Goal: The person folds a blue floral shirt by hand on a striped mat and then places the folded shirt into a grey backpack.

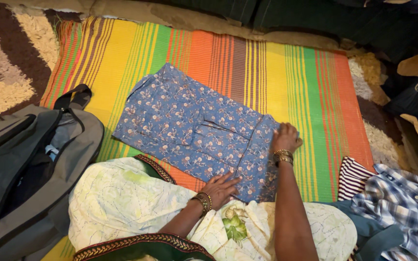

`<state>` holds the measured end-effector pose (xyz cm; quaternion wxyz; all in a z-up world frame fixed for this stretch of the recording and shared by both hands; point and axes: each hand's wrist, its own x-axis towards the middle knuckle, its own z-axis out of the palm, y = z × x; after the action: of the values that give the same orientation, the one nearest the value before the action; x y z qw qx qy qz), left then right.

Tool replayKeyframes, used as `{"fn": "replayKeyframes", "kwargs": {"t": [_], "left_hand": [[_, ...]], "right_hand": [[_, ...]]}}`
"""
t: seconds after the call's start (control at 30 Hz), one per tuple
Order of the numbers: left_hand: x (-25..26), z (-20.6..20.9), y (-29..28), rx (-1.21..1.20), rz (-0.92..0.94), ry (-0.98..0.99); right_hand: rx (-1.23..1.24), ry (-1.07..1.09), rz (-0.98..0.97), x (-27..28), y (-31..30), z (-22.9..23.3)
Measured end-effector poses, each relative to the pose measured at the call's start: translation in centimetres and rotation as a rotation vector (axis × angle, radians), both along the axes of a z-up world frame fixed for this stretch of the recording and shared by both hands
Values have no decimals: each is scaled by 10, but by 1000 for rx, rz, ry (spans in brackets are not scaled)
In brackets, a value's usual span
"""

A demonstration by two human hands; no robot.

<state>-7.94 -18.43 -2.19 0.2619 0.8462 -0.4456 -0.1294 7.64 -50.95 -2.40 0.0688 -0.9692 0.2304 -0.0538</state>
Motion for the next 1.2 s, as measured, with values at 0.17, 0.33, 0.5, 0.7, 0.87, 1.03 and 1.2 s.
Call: {"fn": "replayKeyframes", "kwargs": {"t": [0.17,0.33,0.5,0.7,0.87,1.03,1.2], "left_hand": [[1,1,-6,0,57,89],[3,-4,-3,-69,50,81],[3,-8,-2,-88,48,71],[3,-13,-2,-88,40,51],[2,-10,-3,-49,41,46],[-3,-5,2,-131,85,-48],[-11,4,3,-17,71,-143]], "right_hand": [[-26,-94,-100,-20,7,24],[-195,-69,217,-9,36,-3],[-43,80,280,-6,57,-4],[-12,90,232,-7,53,-3],[-25,70,116,-20,34,-19],[-74,-7,51,-42,15,-19],[-2,97,-9,-45,-11,4]]}}
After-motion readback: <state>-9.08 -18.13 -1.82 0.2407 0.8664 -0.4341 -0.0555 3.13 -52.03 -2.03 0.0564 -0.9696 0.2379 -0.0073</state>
